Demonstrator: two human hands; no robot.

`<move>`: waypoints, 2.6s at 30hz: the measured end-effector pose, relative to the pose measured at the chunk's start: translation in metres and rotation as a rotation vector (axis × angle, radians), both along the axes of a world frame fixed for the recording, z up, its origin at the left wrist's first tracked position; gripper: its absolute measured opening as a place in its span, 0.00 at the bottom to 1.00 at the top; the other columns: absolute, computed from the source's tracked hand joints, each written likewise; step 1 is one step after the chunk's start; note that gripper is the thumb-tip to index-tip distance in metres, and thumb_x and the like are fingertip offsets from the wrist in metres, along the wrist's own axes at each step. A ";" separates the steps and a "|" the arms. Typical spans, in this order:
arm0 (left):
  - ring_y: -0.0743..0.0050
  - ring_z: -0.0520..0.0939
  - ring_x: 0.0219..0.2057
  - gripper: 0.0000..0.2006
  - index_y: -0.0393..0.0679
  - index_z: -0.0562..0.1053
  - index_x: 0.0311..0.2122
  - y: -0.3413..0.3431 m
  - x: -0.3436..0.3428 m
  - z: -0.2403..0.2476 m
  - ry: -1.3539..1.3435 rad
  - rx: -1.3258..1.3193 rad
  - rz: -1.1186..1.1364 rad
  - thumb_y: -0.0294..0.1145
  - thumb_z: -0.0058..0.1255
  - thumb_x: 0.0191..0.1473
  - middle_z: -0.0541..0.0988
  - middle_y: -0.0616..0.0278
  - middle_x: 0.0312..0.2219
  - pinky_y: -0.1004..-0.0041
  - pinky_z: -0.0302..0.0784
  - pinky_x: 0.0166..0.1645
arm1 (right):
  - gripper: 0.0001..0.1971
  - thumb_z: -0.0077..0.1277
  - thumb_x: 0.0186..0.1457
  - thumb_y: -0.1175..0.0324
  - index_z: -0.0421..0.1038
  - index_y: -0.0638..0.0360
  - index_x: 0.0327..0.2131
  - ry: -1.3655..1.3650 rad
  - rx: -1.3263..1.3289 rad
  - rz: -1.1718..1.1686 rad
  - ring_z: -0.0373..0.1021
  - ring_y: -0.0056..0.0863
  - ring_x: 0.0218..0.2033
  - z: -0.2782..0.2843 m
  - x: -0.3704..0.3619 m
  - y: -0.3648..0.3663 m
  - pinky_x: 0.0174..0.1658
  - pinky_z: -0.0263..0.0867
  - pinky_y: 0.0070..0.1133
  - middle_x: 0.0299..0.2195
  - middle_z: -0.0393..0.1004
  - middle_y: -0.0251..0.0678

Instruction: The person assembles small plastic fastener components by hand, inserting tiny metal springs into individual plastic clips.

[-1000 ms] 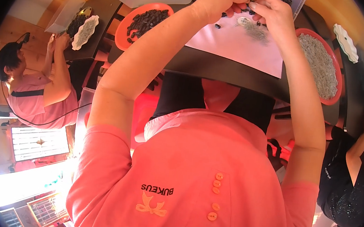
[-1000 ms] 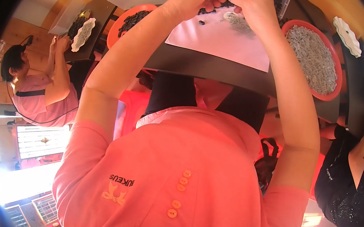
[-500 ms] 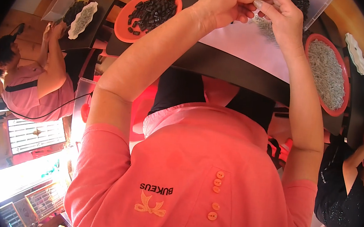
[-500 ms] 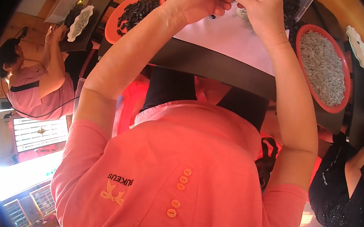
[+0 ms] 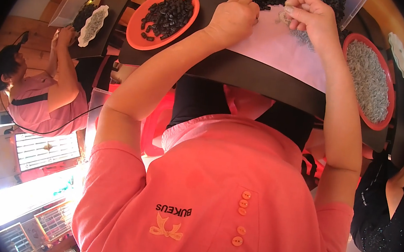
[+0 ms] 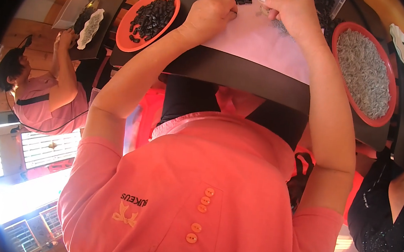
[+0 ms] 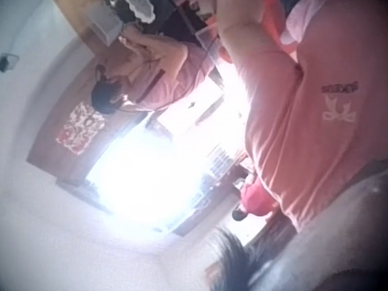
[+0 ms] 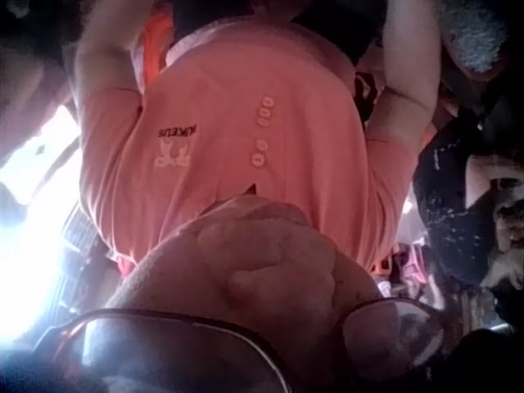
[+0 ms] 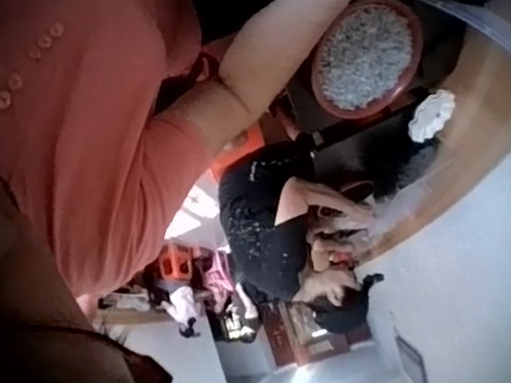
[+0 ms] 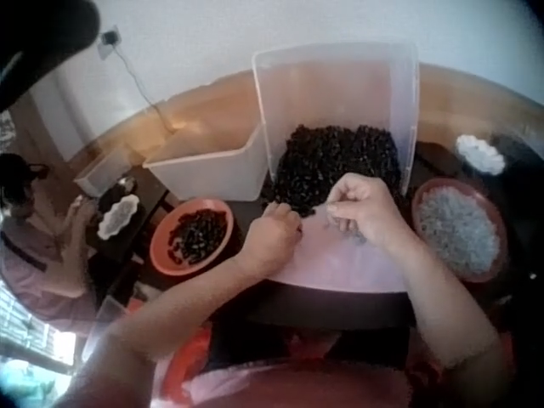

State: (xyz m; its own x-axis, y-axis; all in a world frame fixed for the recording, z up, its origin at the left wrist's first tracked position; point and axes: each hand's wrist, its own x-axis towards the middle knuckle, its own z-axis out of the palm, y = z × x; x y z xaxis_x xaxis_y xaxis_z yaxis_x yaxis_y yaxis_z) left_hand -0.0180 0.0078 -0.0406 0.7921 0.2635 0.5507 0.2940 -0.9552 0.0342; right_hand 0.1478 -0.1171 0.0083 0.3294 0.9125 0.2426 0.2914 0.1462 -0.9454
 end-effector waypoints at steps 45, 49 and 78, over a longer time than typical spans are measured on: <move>0.71 0.76 0.19 0.05 0.33 0.75 0.28 0.000 0.019 0.022 -0.531 -1.908 -0.255 0.24 0.56 0.48 0.77 0.55 0.21 0.75 0.68 0.20 | 0.08 0.48 0.47 0.68 0.75 0.52 0.32 -1.189 -0.050 -0.401 0.71 0.36 0.37 -0.011 0.026 0.036 0.38 0.65 0.33 0.32 0.74 0.35; 0.70 0.76 0.19 0.04 0.32 0.74 0.29 0.005 0.016 0.021 -0.588 -1.992 -0.255 0.23 0.55 0.48 0.77 0.54 0.21 0.74 0.68 0.20 | 0.10 0.50 0.43 0.70 0.76 0.48 0.31 -1.514 -0.154 -0.358 0.69 0.35 0.38 -0.025 0.026 0.043 0.41 0.62 0.32 0.33 0.72 0.32; 0.73 0.77 0.27 0.10 0.34 0.73 0.38 0.013 0.023 0.021 -0.535 -1.885 -0.220 0.28 0.52 0.52 0.78 0.57 0.29 0.77 0.70 0.28 | 0.07 0.49 0.46 0.65 0.74 0.51 0.30 -1.505 -0.285 -0.390 0.69 0.37 0.40 -0.026 0.029 0.044 0.40 0.64 0.35 0.32 0.72 0.36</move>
